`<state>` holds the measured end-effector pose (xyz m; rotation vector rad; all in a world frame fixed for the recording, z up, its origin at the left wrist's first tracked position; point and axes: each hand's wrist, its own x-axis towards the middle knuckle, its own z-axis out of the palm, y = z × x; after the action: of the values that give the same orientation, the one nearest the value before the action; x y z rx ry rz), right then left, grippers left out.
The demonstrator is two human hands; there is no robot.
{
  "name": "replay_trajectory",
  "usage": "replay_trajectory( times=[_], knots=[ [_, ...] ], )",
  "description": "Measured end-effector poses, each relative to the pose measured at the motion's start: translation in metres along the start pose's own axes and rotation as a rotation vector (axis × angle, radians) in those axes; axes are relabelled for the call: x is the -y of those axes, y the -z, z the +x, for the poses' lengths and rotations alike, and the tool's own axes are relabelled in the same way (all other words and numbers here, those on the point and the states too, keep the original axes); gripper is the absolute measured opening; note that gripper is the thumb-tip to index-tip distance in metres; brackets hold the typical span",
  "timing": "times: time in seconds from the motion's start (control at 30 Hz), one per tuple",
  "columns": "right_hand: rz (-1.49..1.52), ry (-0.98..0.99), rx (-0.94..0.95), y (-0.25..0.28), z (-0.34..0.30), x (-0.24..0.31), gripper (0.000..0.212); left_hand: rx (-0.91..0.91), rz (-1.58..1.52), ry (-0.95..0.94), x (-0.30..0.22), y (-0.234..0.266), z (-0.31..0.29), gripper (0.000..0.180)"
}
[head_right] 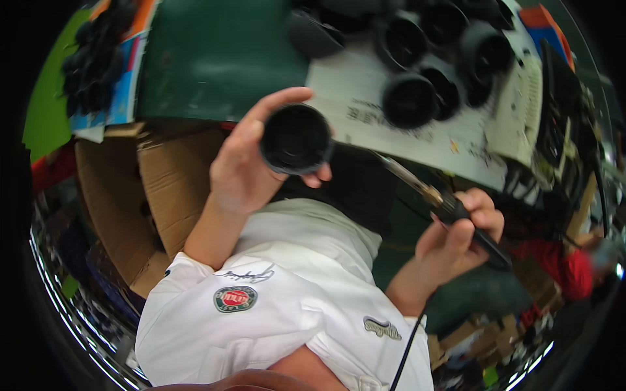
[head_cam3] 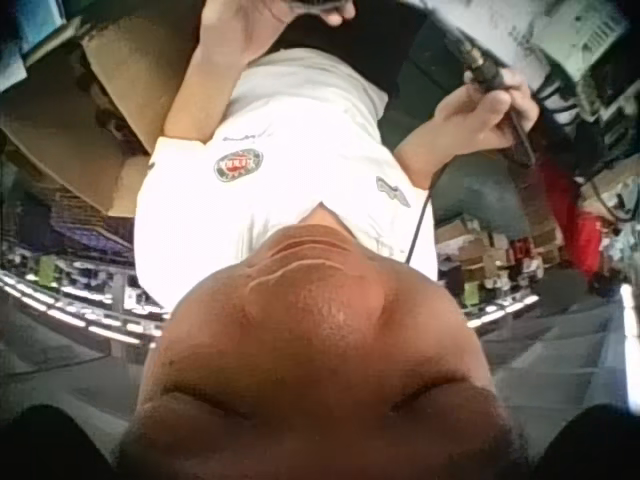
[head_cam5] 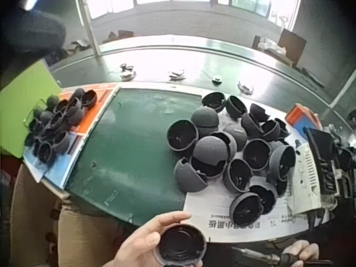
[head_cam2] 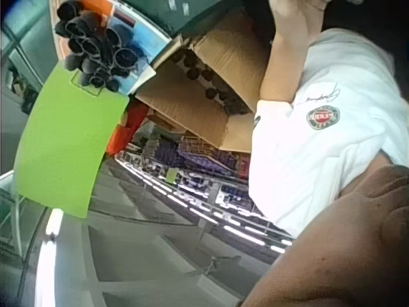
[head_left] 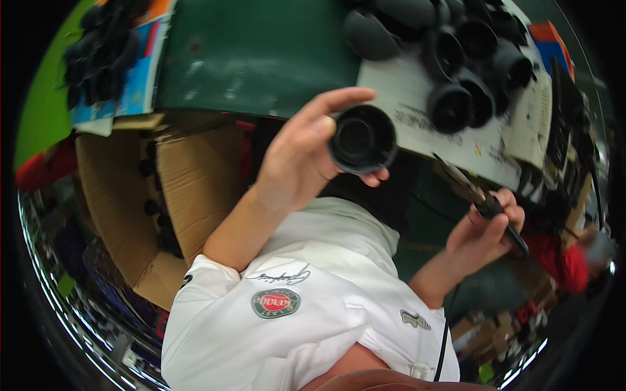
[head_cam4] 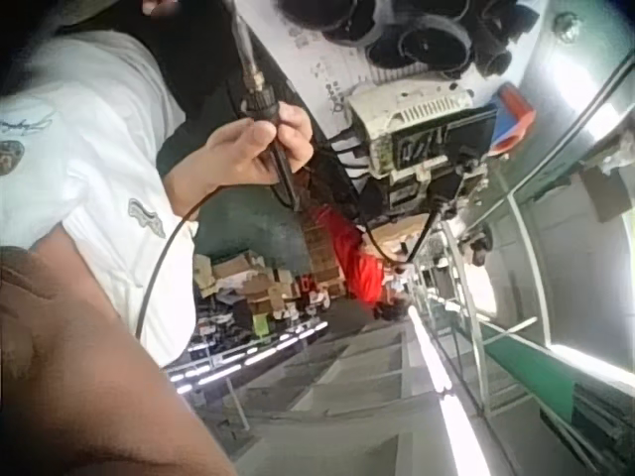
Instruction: The person solders wires and electronic components into black plastic hemispherical shells with a soldering iron.
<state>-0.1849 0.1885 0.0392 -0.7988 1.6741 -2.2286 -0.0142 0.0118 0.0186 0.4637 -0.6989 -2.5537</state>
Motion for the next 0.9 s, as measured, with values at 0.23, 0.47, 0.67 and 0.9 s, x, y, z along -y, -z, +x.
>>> replay_trajectory(
  times=[0.23,0.47,0.67,0.9],
  knots=[
    [0.057,-0.014,0.028,0.007,0.003,-0.005,0.022,-0.028,0.293,-0.448,-0.067,-0.010,-0.006,0.043],
    [0.089,-0.019,0.032,0.003,0.007,-0.011,0.023,-0.412,0.917,-0.796,-0.132,0.019,-0.058,0.026],
    [0.220,-0.057,0.017,0.007,0.012,-0.014,0.027,-0.385,1.073,-0.652,-0.146,0.010,-0.018,0.014],
    [0.146,-0.027,-0.124,0.029,0.004,0.002,0.027,-0.343,1.635,-0.766,-0.187,0.069,0.179,0.019]
  ],
)
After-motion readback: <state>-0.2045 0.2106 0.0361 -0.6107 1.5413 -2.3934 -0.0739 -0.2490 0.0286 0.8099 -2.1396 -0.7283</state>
